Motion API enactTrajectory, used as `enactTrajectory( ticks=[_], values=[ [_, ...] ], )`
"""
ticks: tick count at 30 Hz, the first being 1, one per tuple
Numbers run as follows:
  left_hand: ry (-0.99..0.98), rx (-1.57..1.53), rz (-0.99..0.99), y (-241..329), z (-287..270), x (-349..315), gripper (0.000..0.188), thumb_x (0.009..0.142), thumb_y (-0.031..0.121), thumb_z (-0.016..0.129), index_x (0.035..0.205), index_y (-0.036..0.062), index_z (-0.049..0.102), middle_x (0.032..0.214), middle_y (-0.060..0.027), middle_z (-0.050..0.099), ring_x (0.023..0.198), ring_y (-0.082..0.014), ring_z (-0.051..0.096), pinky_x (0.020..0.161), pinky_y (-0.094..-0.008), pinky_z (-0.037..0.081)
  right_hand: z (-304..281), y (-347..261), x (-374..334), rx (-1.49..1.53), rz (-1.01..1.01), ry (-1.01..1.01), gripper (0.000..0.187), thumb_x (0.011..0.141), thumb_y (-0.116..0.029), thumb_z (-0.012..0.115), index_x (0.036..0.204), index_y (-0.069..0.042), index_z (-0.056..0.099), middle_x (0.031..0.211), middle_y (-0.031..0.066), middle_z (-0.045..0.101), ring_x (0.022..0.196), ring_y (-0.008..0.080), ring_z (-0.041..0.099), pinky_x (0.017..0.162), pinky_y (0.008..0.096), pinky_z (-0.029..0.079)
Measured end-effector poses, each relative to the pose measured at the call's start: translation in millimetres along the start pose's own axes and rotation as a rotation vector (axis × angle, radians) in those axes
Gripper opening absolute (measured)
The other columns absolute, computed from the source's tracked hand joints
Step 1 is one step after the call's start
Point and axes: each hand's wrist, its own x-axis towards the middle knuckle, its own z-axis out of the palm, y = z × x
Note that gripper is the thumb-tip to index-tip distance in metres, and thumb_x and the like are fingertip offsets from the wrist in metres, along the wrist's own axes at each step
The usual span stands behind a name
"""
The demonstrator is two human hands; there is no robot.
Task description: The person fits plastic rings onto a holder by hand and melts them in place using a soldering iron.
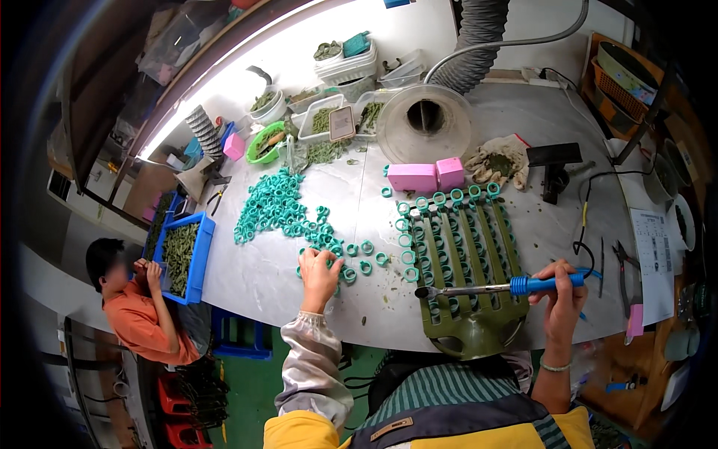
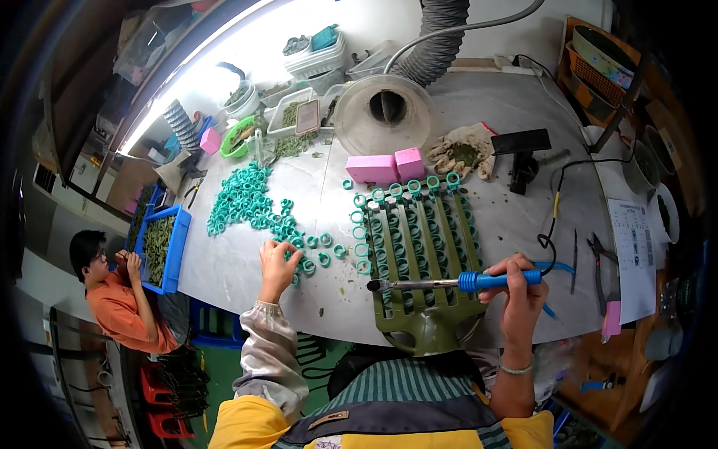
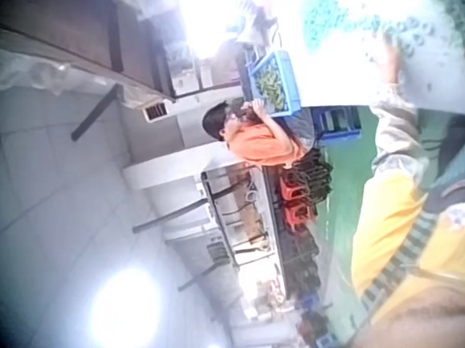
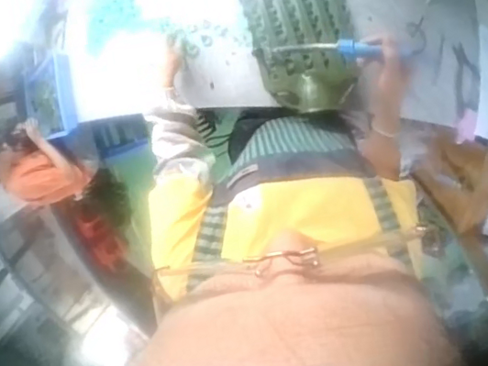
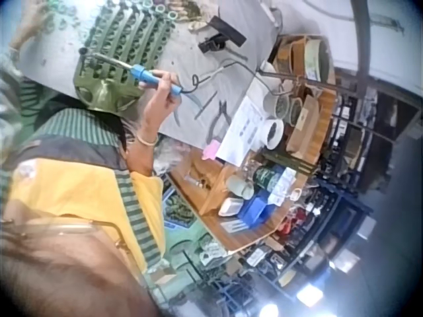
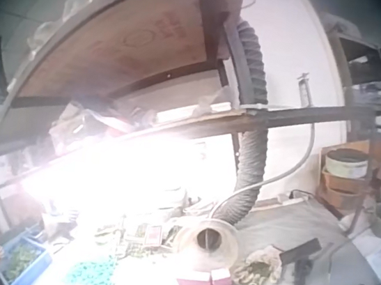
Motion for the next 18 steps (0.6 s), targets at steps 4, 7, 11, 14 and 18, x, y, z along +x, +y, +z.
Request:
enactTrajectory(
  ticks=[4,7,11,14,18],
  values=[
    [-0.243,-0.518,-0.257,14,-10,1,0.013,0.081,0.007,0.074,0.093,0.0037,0.068,0.108,-0.0126,0.059,0.083,-0.0189,0.062,0.069,-0.0302,0.05,0,-1,-1,-0.001,-0.03,-0.001,0.032,0.099,-0.019,0.051,0.08,0.005,0.064,0.078,0.0088,0.065,0.052,0.0146,0.064,0.046,0.0237,0.053],
    [-0.367,-1.022,-0.26,53,-26,-12,0.017,0.085,0.001,0.07,0.101,0.0034,0.07,0.117,-0.0096,0.057,0.086,-0.0118,0.062,0.066,-0.0238,0.052,-6,-1,-2,-0.017,-0.021,0.014,0.032,0.099,-0.019,0.052,0.08,0.005,0.064,0.078,0.0085,0.064,0.052,0.0146,0.063,0.046,0.0239,0.054],
    [-0.483,-1.054,-0.007,105,-50,-31,0.026,0.088,-0.004,0.063,0.114,0.0027,0.067,0.11,-0.0065,0.055,0.094,-0.0121,0.06,0.076,-0.0236,0.055,-5,-4,-4,-0.038,-0.019,0.022,0.032,0.098,-0.019,0.052,0.081,0.005,0.064,0.078,0.0082,0.064,0.052,0.0145,0.064,0.046,0.024,0.054],
    [-0.453,-1.059,0.058,125,-53,-40,0.027,0.086,-0.003,0.066,0.112,0.0042,0.067,0.11,-0.0077,0.059,0.096,-0.0187,0.061,0.08,-0.0292,0.054,-5,-2,-5,-0.043,-0.026,0.002,0.032,0.098,-0.02,0.053,0.081,0.005,0.064,0.078,0.0078,0.064,0.052,0.0144,0.064,0.046,0.0239,0.054],
    [-0.267,-0.736,0.325,133,-44,-41,0.031,0.079,-0.001,0.07,0.11,0.0055,0.068,0.108,-0.0086,0.066,0.101,-0.0278,0.06,0.088,-0.0363,0.05,-3,4,-7,-0.033,0.01,-0.023,0.032,0.098,-0.02,0.053,0.081,0.005,0.064,0.08,0.0074,0.064,0.054,0.0144,0.064,0.048,0.0246,0.054]
  ],
)
